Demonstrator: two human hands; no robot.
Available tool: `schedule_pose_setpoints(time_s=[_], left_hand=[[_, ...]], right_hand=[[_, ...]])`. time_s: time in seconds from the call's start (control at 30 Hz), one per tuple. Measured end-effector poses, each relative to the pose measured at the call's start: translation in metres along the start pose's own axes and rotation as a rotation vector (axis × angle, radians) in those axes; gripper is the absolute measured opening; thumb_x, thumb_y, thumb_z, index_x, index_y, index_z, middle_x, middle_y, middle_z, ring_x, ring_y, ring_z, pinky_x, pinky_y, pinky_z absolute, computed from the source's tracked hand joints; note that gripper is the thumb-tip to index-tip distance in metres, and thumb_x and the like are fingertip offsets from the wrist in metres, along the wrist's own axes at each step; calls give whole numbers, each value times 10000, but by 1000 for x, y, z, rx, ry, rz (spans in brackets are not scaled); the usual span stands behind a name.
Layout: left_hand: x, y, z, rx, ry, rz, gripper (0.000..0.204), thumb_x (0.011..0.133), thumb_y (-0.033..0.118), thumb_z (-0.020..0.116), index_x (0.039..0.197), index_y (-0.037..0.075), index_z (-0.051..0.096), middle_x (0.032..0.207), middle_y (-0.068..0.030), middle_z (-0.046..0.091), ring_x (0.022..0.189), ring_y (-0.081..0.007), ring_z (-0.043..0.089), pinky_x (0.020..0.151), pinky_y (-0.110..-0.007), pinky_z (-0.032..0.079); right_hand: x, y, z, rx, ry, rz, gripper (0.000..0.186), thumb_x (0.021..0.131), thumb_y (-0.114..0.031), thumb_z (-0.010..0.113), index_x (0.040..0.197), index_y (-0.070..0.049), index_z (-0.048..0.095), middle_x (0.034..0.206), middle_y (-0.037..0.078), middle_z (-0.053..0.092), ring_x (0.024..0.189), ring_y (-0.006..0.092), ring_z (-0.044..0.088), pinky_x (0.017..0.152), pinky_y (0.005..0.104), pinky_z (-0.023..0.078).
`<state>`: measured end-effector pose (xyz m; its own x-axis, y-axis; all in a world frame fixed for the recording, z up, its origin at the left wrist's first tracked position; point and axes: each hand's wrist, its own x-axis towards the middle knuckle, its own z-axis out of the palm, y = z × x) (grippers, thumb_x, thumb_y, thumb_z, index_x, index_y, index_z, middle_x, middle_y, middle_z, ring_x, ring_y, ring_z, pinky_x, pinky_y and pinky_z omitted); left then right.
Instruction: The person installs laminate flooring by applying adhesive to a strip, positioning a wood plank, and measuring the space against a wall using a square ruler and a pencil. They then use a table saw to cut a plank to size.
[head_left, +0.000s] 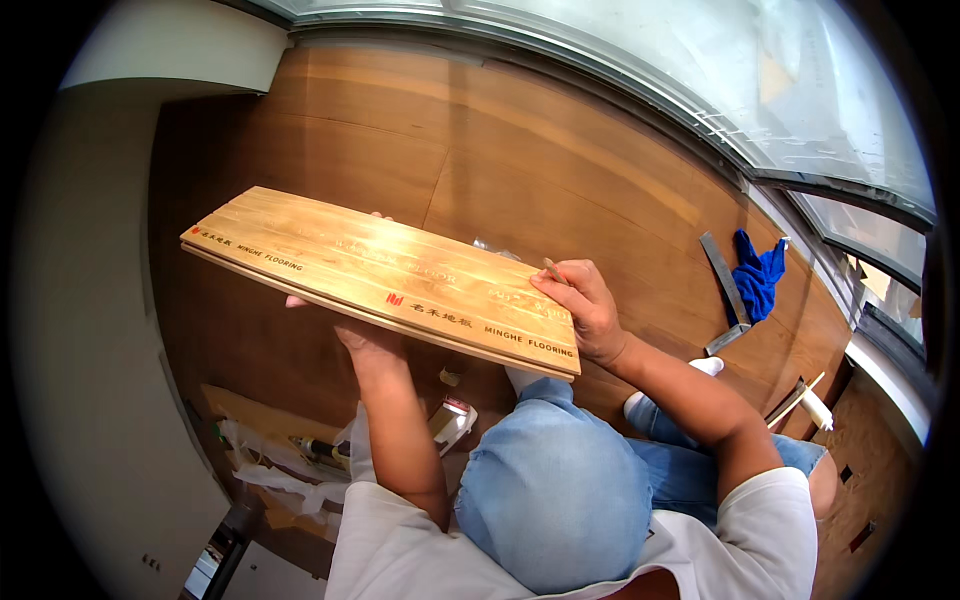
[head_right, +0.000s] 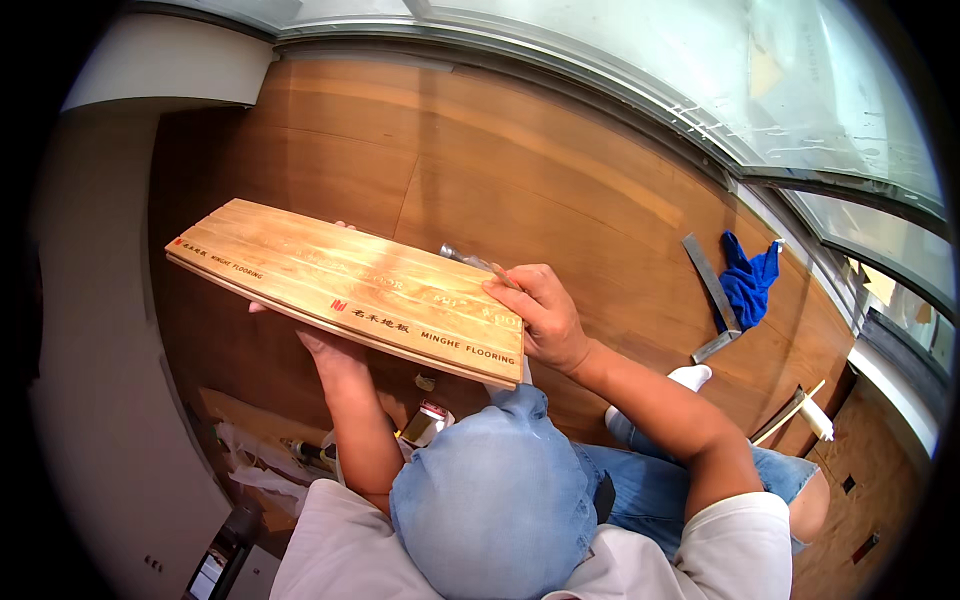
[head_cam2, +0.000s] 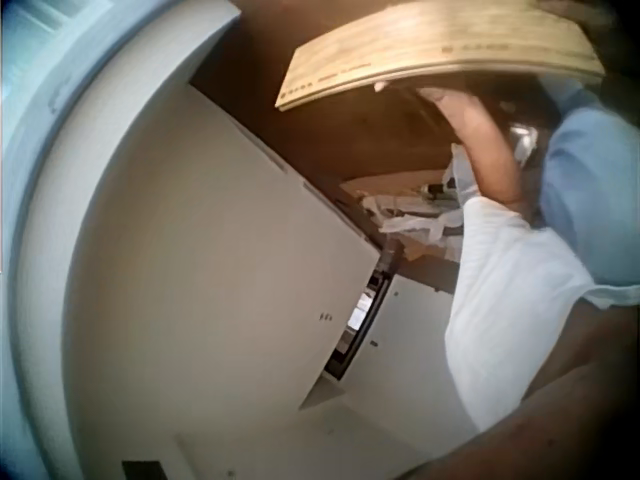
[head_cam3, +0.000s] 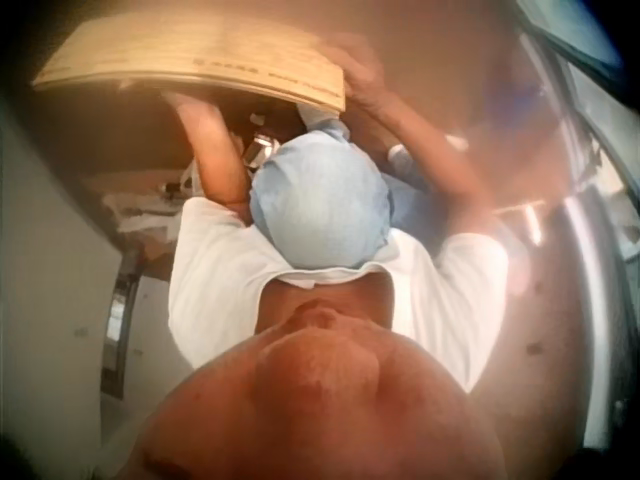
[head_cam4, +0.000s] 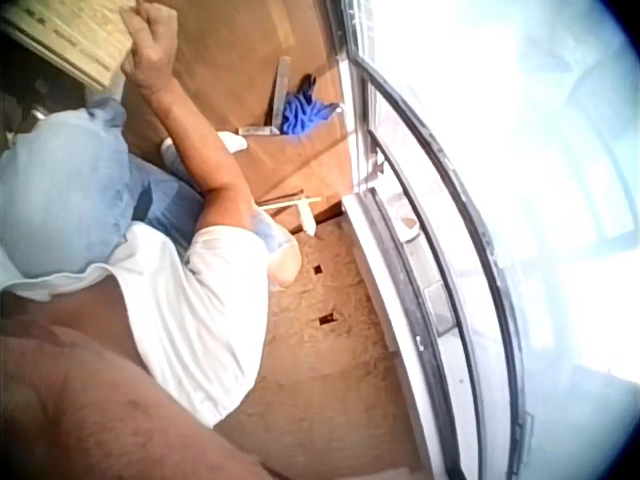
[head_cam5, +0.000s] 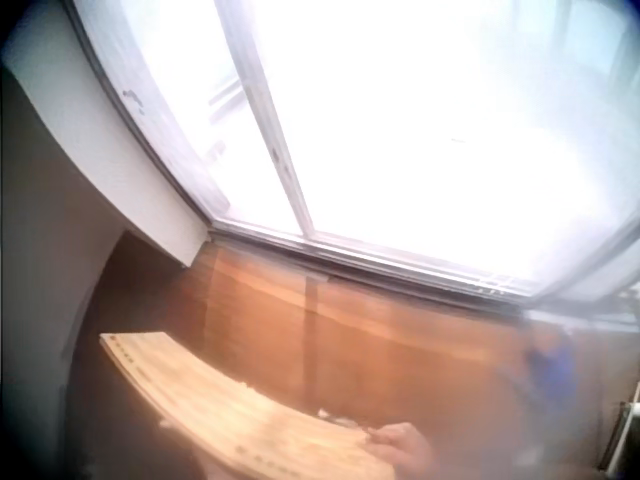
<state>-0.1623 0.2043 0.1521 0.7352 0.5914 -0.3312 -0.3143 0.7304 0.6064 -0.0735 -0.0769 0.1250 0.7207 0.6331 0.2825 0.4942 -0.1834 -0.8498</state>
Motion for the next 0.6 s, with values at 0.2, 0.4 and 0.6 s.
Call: schedule_pose_setpoints(time_s=[0.2, 0.4, 0.6], left_hand=[[55, -22, -15, -83, 116, 37, 383, 1057, 227, 622, 1384, 45, 538, 1314, -87, 628, 1222, -230, 603, 1056, -430, 527], [160, -35, -35, 157, 263, 26, 330, 1024, 141, 674, 1308, 50, 531, 1283, -102, 630, 1166, -265, 628, 1023, -459, 535], [262, -18, -76, 438, 351, 128, 241, 1022, 190, 681, 1146, 27, 553, 1125, -99, 668, 996, -220, 675, 848, -419, 561]], right_hand=[[16, 3, 32, 449, 379, 537, 423, 906, -151, 816, 1251, 1, 624, 1116, 65, 675, 1007, 180, 617, 892, 312, 500], [71, 52, 74, 279, 573, 627, 627, 947, -270, 801, 1395, 83, 542, 1023, 25, 591, 915, 117, 514, 837, 275, 471], [128, 76, 122, 237, 508, 687, 642, 944, -267, 797, 1398, 105, 537, 1044, 79, 608, 920, 172, 550, 862, 308, 478]])
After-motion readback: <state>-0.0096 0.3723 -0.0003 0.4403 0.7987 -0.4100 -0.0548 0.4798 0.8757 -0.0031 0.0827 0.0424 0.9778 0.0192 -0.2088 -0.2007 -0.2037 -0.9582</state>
